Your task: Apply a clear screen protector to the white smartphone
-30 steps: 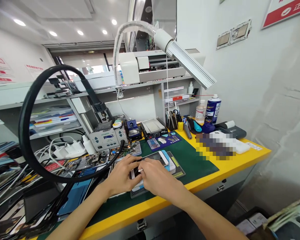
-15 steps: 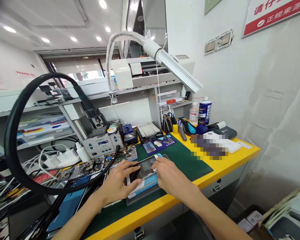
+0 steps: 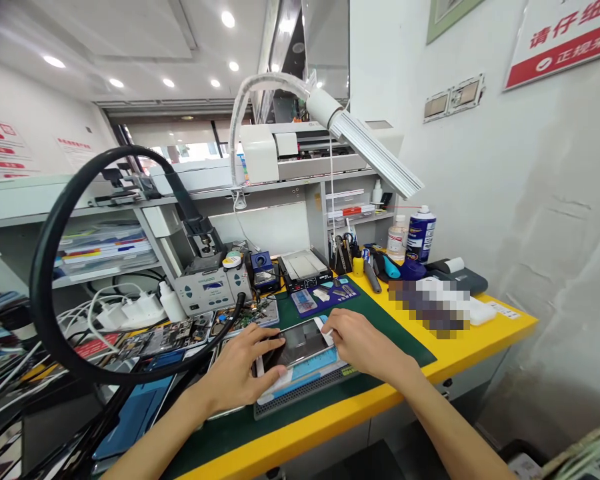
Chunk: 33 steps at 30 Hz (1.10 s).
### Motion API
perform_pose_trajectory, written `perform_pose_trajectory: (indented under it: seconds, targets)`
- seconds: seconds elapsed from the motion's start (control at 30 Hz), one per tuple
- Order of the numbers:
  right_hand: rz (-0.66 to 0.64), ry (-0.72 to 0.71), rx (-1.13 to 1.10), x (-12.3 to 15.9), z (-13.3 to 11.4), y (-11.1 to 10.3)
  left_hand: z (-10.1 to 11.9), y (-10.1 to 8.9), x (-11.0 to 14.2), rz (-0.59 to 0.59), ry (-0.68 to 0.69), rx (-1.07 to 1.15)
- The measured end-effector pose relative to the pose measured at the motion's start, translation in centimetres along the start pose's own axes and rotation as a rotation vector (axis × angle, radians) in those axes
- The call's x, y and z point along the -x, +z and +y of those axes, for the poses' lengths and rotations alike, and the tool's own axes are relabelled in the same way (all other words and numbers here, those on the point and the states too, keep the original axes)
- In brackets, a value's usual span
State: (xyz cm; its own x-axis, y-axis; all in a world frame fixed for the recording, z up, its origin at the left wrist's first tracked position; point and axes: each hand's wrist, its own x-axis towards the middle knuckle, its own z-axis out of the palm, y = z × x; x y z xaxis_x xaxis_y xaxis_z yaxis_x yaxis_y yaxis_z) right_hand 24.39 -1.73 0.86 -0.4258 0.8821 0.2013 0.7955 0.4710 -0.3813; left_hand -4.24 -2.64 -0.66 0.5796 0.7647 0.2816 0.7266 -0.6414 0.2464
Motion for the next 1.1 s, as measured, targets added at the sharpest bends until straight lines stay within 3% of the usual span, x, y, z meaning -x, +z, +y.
perform_pose_trajectory:
  seconds: [0.4,0.67,1.1]
  targets:
    - [-0.029,-0.097,0.075,-5.0,0.5,-0.6,-0.2,0.1,0.2,0.016,0.01,0.011]
    - [-0.034,-0.138,0.127,-5.8,0.9,-0.5,-0.6,0.6,0.2,0.089,0.017,0.0]
    - [-0.075,-0.205,0.217,-7.1,-1.2,0.9,-0.7,0.8,0.5,0.115,0.021,0.006]
